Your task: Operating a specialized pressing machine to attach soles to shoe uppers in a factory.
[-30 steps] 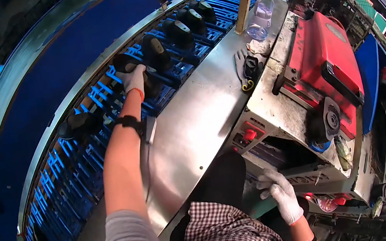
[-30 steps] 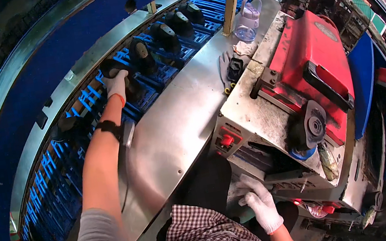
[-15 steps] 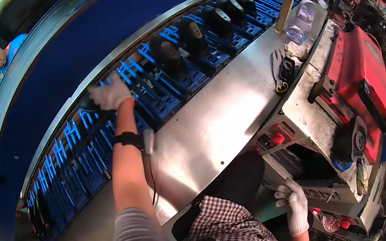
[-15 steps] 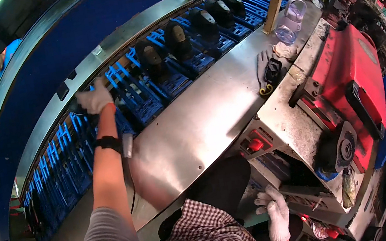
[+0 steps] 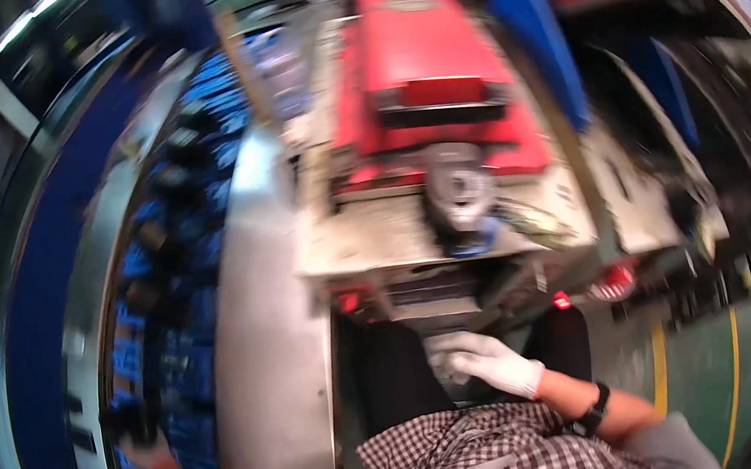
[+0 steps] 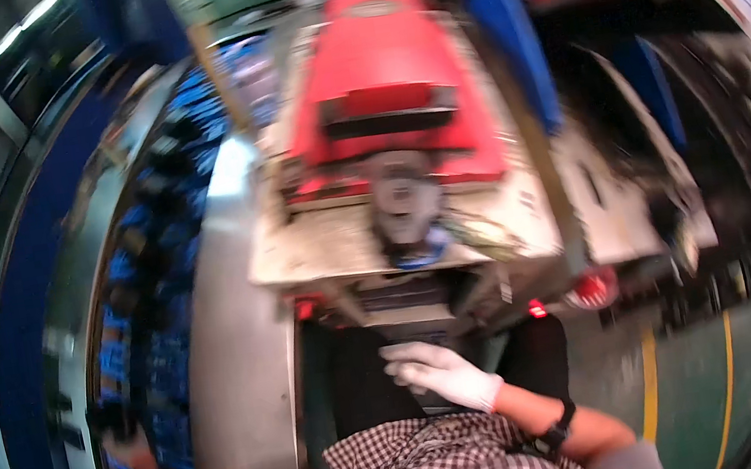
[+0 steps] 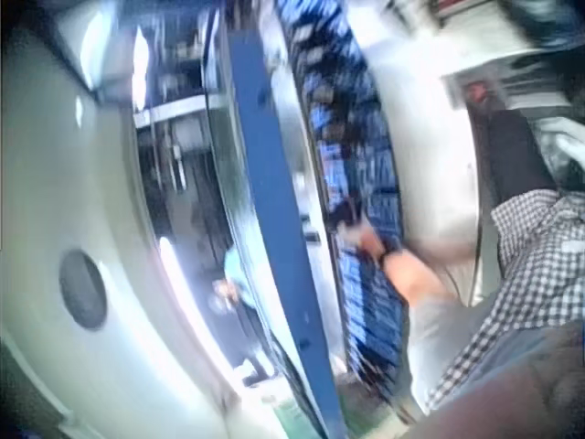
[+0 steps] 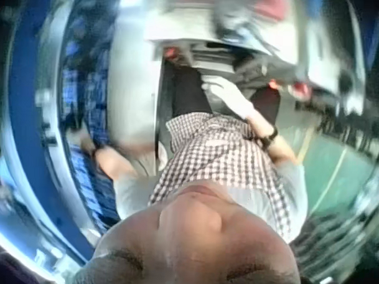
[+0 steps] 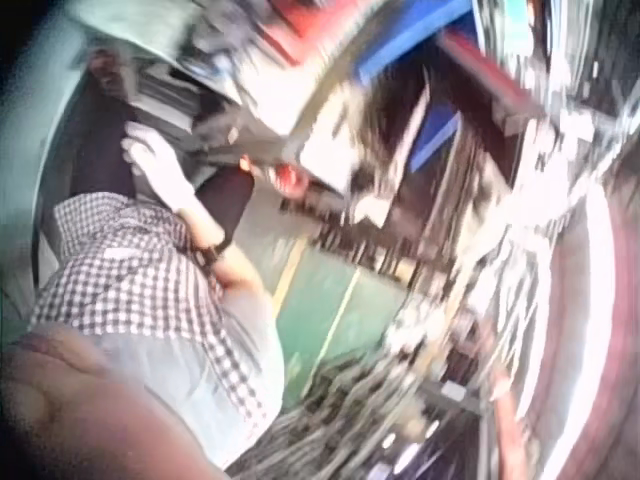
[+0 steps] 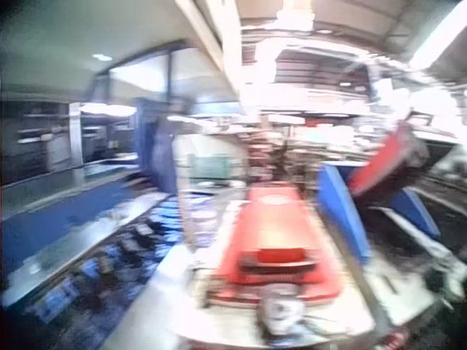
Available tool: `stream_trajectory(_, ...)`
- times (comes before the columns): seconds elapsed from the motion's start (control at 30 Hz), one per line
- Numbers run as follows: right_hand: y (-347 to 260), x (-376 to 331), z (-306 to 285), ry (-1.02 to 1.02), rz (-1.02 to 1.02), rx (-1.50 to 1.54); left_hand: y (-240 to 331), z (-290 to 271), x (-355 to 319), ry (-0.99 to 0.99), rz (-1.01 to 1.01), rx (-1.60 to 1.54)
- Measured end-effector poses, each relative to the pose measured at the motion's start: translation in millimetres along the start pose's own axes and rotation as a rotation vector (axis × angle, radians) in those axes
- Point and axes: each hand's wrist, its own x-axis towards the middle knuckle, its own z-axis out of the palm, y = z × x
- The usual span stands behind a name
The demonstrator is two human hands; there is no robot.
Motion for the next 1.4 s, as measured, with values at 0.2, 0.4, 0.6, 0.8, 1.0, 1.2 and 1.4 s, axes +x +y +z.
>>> stream_trajectory(0.2, -36, -1, 13, -0.023, -0.221, -0.269, 151, 138, -56, 0.118, -1.031, -0.949)
stream_trajectory(0.4, -101, -17, 34, -0.172, -0.487, -0.401, 402, 245, -81, -0.289, -0.509, -1.033)
stream_trajectory(0.6, -143, -73, 18, 0.02, -0.747, -0.536, 623, 337, -115, -0.899, -0.815, -1.546)
stream_trajectory(0.8, -185, -203, -60, 0.464, -0.629, -0.425, 728, 400, -126, -1.509, -0.637, -1.193)
stream_trajectory(1.0, -252, -242, -166, 0.546, -0.635, -0.023, 822, 487, -87, -1.202, 0.152, -1.14)
stream_trajectory(1.2, -284, -209, -332, 0.921, -0.378, -0.661, 937, 578, -46, -0.899, 0.595, -0.985)
stream_trajectory(1.4, -296, -158, -388, 0.926, -0.028, -1.139, 1029, 647, -19, -0.942, 0.529, -1.057)
